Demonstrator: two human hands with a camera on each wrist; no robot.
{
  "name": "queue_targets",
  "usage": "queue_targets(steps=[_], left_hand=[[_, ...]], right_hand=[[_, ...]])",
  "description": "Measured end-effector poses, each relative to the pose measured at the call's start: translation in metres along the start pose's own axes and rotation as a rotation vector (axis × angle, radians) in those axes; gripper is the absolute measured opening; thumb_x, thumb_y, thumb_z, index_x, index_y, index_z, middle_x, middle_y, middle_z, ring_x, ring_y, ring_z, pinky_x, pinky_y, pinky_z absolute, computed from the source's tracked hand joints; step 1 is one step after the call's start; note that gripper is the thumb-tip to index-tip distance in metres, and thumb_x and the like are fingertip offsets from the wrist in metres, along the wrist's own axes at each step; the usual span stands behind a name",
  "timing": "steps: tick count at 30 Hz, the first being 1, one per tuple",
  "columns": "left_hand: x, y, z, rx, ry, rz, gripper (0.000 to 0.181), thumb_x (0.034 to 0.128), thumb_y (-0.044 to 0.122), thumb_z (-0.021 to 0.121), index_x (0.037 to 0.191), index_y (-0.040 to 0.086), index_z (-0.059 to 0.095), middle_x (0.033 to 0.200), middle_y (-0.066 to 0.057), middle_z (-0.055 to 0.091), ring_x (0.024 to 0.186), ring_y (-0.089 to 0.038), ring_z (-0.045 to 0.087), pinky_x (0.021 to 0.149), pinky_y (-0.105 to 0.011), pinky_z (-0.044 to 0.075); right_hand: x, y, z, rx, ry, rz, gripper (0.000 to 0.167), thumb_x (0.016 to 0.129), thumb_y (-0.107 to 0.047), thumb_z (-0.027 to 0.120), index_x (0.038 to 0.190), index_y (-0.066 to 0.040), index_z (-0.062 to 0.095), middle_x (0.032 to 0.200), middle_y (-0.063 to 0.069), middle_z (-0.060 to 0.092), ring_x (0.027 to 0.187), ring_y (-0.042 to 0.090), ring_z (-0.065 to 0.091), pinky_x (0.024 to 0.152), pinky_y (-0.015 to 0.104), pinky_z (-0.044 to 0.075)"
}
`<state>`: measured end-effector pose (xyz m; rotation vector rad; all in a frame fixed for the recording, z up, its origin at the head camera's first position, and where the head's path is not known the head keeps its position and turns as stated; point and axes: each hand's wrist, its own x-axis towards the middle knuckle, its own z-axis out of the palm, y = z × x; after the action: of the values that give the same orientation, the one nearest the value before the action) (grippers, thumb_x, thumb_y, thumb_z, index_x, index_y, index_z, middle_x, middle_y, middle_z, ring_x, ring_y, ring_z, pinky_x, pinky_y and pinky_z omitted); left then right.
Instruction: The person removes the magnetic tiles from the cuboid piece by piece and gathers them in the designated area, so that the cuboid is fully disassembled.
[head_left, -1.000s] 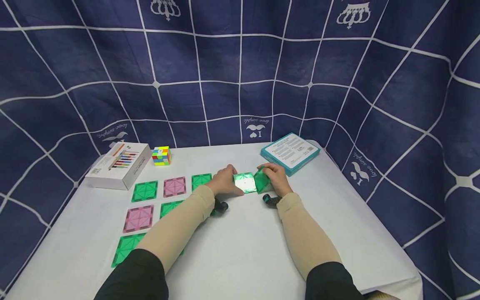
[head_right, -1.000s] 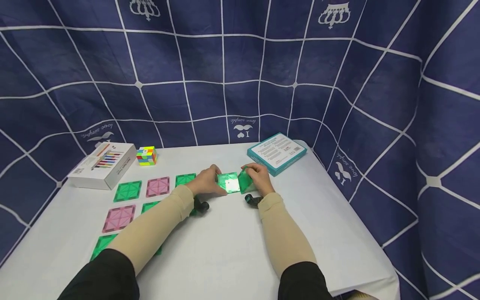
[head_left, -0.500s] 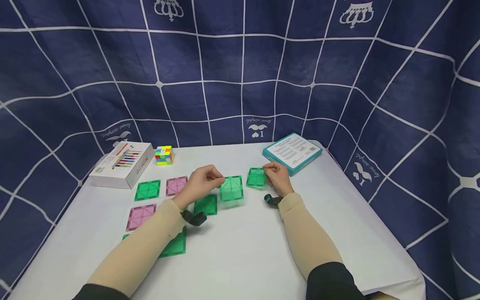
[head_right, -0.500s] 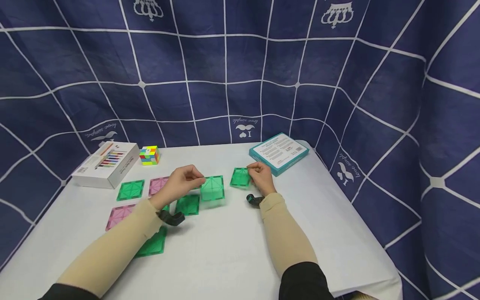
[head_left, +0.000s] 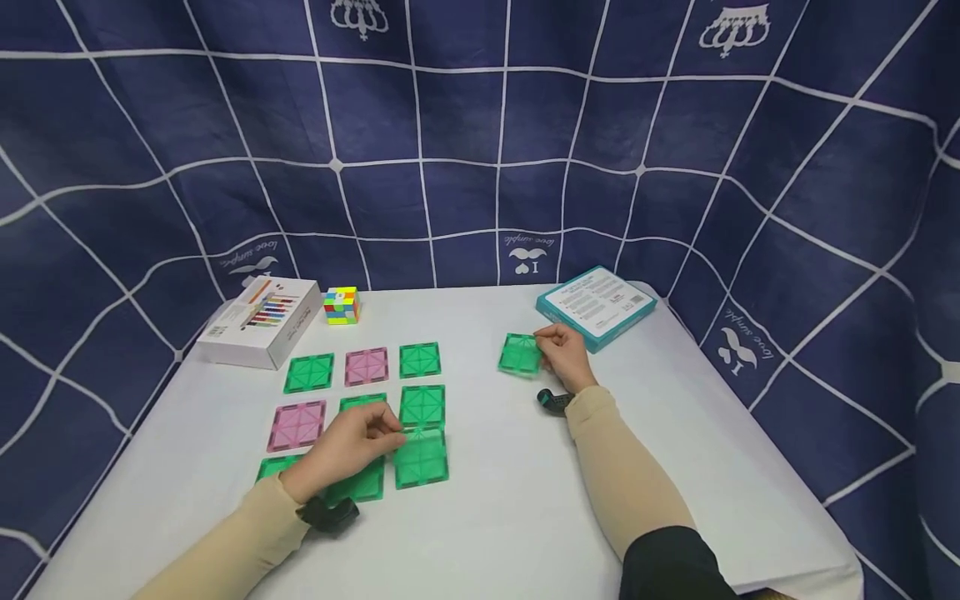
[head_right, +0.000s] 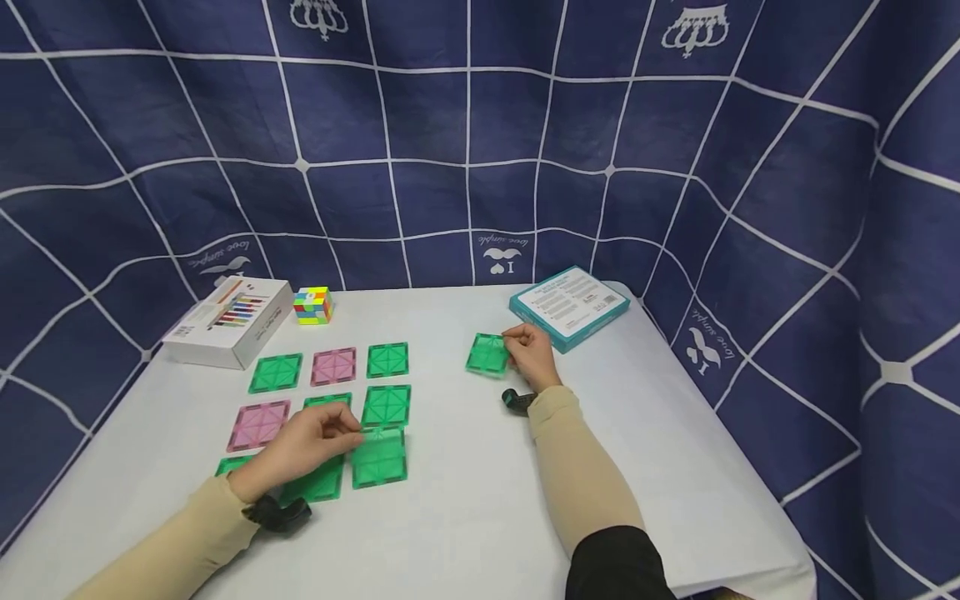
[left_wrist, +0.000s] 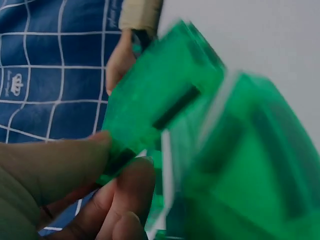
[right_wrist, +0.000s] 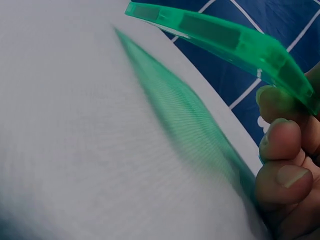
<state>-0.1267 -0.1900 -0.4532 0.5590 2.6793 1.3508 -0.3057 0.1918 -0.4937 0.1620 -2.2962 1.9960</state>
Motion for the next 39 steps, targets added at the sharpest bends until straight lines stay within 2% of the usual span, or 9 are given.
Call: queue_targets(steps=[8, 12, 17, 21, 24, 27, 31, 35, 39], left_hand=[[0.004, -0.009, 0.012, 0.195, -0.006, 0.05, 0.009, 0.0933, 0.024, 0.078, 0.1, 0.025, 0.072, 0.087, 0.016, 0.066, 0.08, -0.003, 0.06, 0.073, -0.025, 0.054], [0.006, -0.01, 0.015, 0.273, 0.021, 0.092, 0.009, 0.0915, 0.023, 0.08, 0.099, 0.025, 0.074, 0.093, 0.017, 0.068, 0.089, -0.006, 0.06, 0.08, -0.032, 0.054], [0.009, -0.01, 0.02, 0.38, 0.069, 0.108, 0.015, 0.0868, 0.026, 0.084, 0.098, 0.025, 0.075, 0.093, 0.015, 0.066, 0.094, -0.011, 0.057, 0.087, -0.04, 0.047], [0.01, -0.01, 0.022, 0.399, 0.112, 0.101, 0.019, 0.0861, 0.032, 0.085, 0.101, 0.025, 0.074, 0.095, 0.012, 0.065, 0.098, -0.014, 0.056, 0.087, -0.041, 0.041], [0.011, -0.009, 0.018, 0.353, 0.24, 0.123, 0.017, 0.0894, 0.032, 0.082, 0.101, 0.024, 0.075, 0.097, 0.009, 0.068, 0.101, -0.017, 0.058, 0.089, -0.043, 0.041], [0.015, -0.008, 0.011, 0.264, 0.426, 0.158, 0.011, 0.0934, 0.027, 0.079, 0.101, 0.02, 0.075, 0.098, 0.004, 0.07, 0.101, -0.021, 0.06, 0.092, -0.046, 0.04], [0.018, -0.008, 0.001, 0.208, 0.551, 0.182, 0.009, 0.096, 0.022, 0.076, 0.102, 0.015, 0.075, 0.1, -0.001, 0.07, 0.104, -0.024, 0.06, 0.092, -0.047, 0.036], [0.019, -0.008, 0.0, 0.208, 0.543, 0.167, 0.012, 0.097, 0.026, 0.074, 0.104, 0.015, 0.075, 0.102, -0.002, 0.07, 0.107, -0.024, 0.059, 0.09, -0.046, 0.033], [0.019, -0.008, 0.003, 0.202, 0.52, 0.154, 0.013, 0.097, 0.027, 0.074, 0.103, 0.016, 0.075, 0.103, -0.001, 0.071, 0.11, -0.024, 0.059, 0.093, -0.048, 0.031]], right_hand=[[-0.005, 0.001, -0.003, 0.023, -0.002, 0.007, 0.018, 0.098, -0.013, 0.067, 0.112, -0.003, 0.068, 0.073, 0.003, 0.065, 0.053, 0.012, 0.053, 0.047, 0.022, 0.043], [-0.006, -0.008, 0.0, 0.1, -0.096, 0.021, 0.023, 0.097, -0.012, 0.068, 0.117, -0.001, 0.067, 0.077, 0.002, 0.069, 0.058, 0.012, 0.058, 0.052, 0.021, 0.049], [-0.014, -0.039, 0.02, 0.214, -0.507, 0.073, 0.033, 0.099, -0.002, 0.064, 0.131, 0.007, 0.062, 0.086, 0.002, 0.073, 0.065, 0.012, 0.065, 0.06, 0.025, 0.058], [-0.038, -0.073, 0.05, 0.116, -0.918, 0.068, 0.024, 0.096, 0.002, 0.064, 0.117, 0.014, 0.065, 0.085, 0.007, 0.076, 0.066, 0.019, 0.072, 0.063, 0.039, 0.063], [-0.067, -0.094, 0.078, -0.009, -1.18, 0.067, 0.013, 0.092, 0.002, 0.066, 0.102, 0.01, 0.064, 0.077, 0.014, 0.076, 0.065, 0.026, 0.075, 0.062, 0.046, 0.063], [-0.097, -0.107, 0.103, -0.136, -1.334, 0.117, 0.005, 0.091, 0.003, 0.067, 0.093, 0.003, 0.063, 0.072, 0.018, 0.075, 0.063, 0.028, 0.075, 0.06, 0.044, 0.063], [-0.123, -0.115, 0.119, -0.31, -1.343, 0.188, 0.012, 0.088, 0.005, 0.067, 0.081, -0.003, 0.064, 0.065, 0.017, 0.072, 0.056, 0.026, 0.073, 0.06, 0.039, 0.063], [-0.131, -0.113, 0.121, -0.432, -1.32, 0.216, 0.017, 0.086, 0.003, 0.069, 0.07, 0.0, 0.067, 0.06, 0.017, 0.07, 0.05, 0.025, 0.07, 0.062, 0.034, 0.062], [-0.133, -0.107, 0.12, -0.463, -1.387, 0.232, 0.019, 0.087, 0.002, 0.071, 0.068, 0.002, 0.07, 0.059, 0.017, 0.068, 0.048, 0.022, 0.067, 0.058, 0.029, 0.059]])
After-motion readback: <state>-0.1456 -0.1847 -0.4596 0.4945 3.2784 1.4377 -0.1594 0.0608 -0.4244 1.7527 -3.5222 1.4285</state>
